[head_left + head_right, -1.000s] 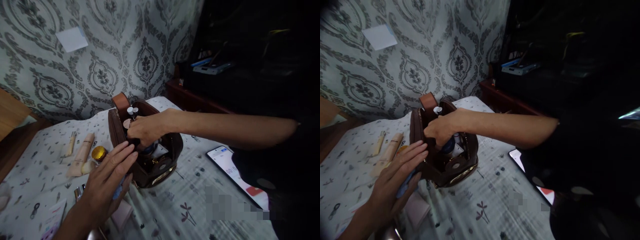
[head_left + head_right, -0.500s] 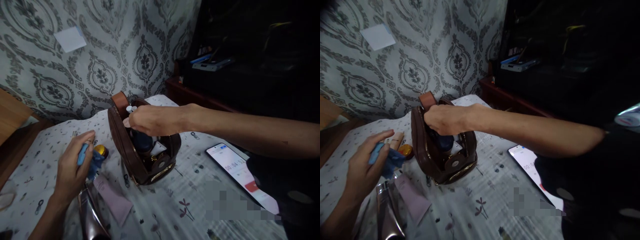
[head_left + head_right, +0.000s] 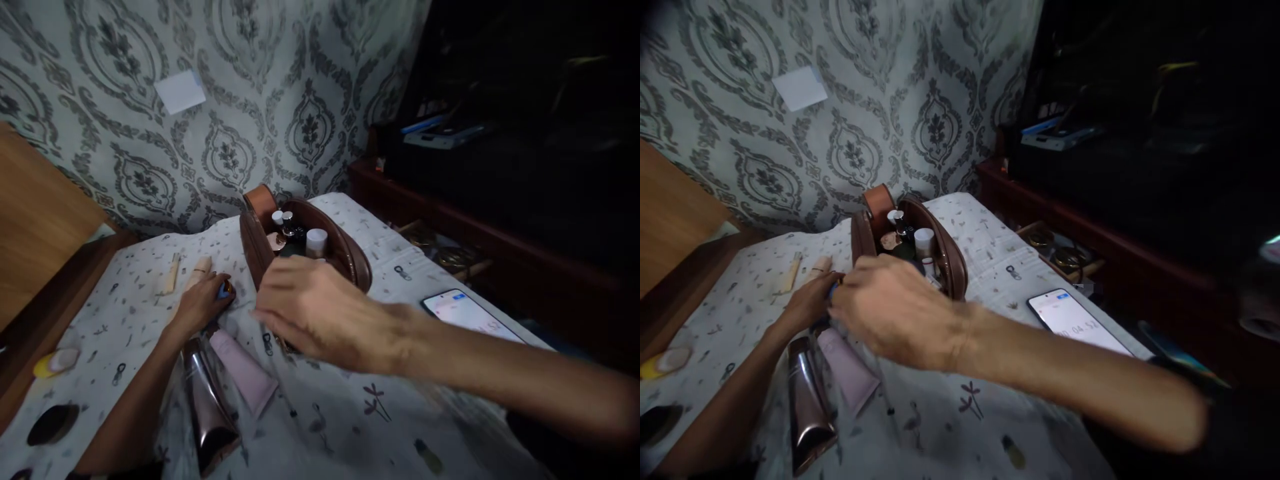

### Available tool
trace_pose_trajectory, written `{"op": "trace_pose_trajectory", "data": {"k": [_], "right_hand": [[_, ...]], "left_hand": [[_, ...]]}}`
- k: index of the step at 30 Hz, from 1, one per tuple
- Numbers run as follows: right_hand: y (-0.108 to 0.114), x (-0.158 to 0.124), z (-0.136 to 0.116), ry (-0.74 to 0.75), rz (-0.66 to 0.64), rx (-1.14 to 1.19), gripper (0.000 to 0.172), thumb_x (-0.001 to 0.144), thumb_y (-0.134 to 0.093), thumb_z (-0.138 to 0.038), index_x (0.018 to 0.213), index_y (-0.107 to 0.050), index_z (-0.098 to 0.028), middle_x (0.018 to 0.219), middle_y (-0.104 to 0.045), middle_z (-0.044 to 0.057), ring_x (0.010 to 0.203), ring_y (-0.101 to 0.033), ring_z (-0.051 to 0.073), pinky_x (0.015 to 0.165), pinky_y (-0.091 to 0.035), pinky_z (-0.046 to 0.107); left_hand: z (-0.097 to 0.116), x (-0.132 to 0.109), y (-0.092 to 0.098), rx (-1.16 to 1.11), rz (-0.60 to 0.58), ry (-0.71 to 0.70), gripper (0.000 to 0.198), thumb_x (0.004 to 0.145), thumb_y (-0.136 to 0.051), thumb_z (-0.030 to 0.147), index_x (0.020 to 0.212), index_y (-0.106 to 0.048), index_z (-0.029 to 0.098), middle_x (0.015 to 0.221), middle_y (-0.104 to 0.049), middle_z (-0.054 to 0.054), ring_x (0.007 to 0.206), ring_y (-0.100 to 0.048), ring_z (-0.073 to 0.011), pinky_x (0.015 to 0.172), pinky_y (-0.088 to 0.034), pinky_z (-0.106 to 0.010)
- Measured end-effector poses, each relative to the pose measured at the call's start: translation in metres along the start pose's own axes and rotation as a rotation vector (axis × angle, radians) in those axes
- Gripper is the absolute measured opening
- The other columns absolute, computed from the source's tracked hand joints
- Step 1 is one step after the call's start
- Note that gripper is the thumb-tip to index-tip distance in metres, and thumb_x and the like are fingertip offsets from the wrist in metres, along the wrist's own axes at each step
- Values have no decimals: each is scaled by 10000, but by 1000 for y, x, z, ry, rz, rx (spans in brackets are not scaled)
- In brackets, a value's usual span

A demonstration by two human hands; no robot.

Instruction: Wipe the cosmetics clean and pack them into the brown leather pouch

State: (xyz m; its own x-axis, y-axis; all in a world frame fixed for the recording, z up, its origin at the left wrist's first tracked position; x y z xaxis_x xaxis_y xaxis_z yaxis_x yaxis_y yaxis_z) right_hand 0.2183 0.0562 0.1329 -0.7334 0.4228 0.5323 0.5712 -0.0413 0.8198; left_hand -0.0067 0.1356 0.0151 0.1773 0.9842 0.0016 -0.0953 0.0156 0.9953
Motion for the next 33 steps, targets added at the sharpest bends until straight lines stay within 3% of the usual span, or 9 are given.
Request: {"op": "trace_pose_trajectory", "data": {"k": [6,10,12,14,16,18,23,27,33], "right_hand": [[-31,-26,-37,66,265,-134,197,922,-515,-102,768,-633,-136,964,-698,99,1119,-549,243,1054,-353,485],[-57,-40,-52,26,257,16,118,922,-525,-112,920,-642,-116,1074,-690,114,1109,-562,219,1038,-439,425],[-75,-44,-53,-121,184,172,271,932,-514,-148,1190,-574,-95,1234,-625,155,1181,-540,225,1012,-486,391],[-92,-47,-51,-299,169,329,579,913,-537,-180,1453,-338,-113,1428,-466,196,1329,-444,263,1062,-459,429],[-107,-48,-48,-418,205,485,799,870,-590,-201,1537,-150,-174,1503,-359,194,1396,-372,291,1101,-419,465],[-119,-48,-46,-473,253,615,850,825,-632,-201,1532,-161,-209,1452,-410,176,1343,-435,293,1091,-423,472],[-135,-52,-43,-603,271,681,543,761,-604,-120,1290,-501,-180,1123,-588,111,1051,-595,259,964,-496,446],[-134,-58,-49,-617,254,659,532,751,-587,-79,1271,-516,-168,1147,-588,121,1083,-585,256,970,-485,415],[-139,-62,-57,-564,191,678,485,726,-675,-76,1183,-561,-191,1135,-601,89,1040,-595,237,909,-514,388]], "left_hand": [[-4,-9,12,-199,178,9,493,846,-478,489,1212,-606,184,1154,-682,-113,1073,-640,-308,907,-491,-406],[6,-35,37,-366,270,14,540,793,-558,558,1194,-611,199,1161,-694,-82,1059,-647,-287,934,-494,-396],[19,-56,53,-438,295,6,507,780,-605,568,1147,-629,219,1124,-709,-54,1020,-660,-269,911,-508,-368],[36,-78,66,-479,299,-38,437,804,-621,543,1105,-642,227,1060,-719,-39,957,-673,-246,859,-524,-335],[53,-97,73,-481,315,-94,341,826,-626,489,1050,-645,232,990,-716,-29,859,-675,-217,765,-532,-299],[69,-111,71,-449,330,-150,244,829,-631,422,989,-635,238,918,-699,-16,788,-658,-197,697,-518,-279],[90,-127,37,-408,275,-226,103,807,-597,276,893,-554,237,828,-639,-1,759,-626,-194,679,-487,-295],[92,-138,22,-393,347,-243,71,860,-549,290,886,-528,227,847,-610,-25,792,-606,-208,694,-463,-316],[85,-142,24,-488,430,-157,179,952,-454,323,814,-505,221,738,-600,4,698,-597,-174,683,-437,-296]]}}
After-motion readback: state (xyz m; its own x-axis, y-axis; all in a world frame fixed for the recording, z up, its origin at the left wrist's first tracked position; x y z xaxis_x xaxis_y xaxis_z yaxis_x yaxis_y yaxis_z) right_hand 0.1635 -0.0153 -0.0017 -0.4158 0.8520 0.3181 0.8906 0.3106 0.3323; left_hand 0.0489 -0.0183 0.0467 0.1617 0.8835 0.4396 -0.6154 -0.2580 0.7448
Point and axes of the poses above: each hand's wrist, its own x-axis towards the middle knuckle, its own y-axis out of the back of the hand, z = x × y, the point moved 5 cm from there along x, towards the middle knuckle
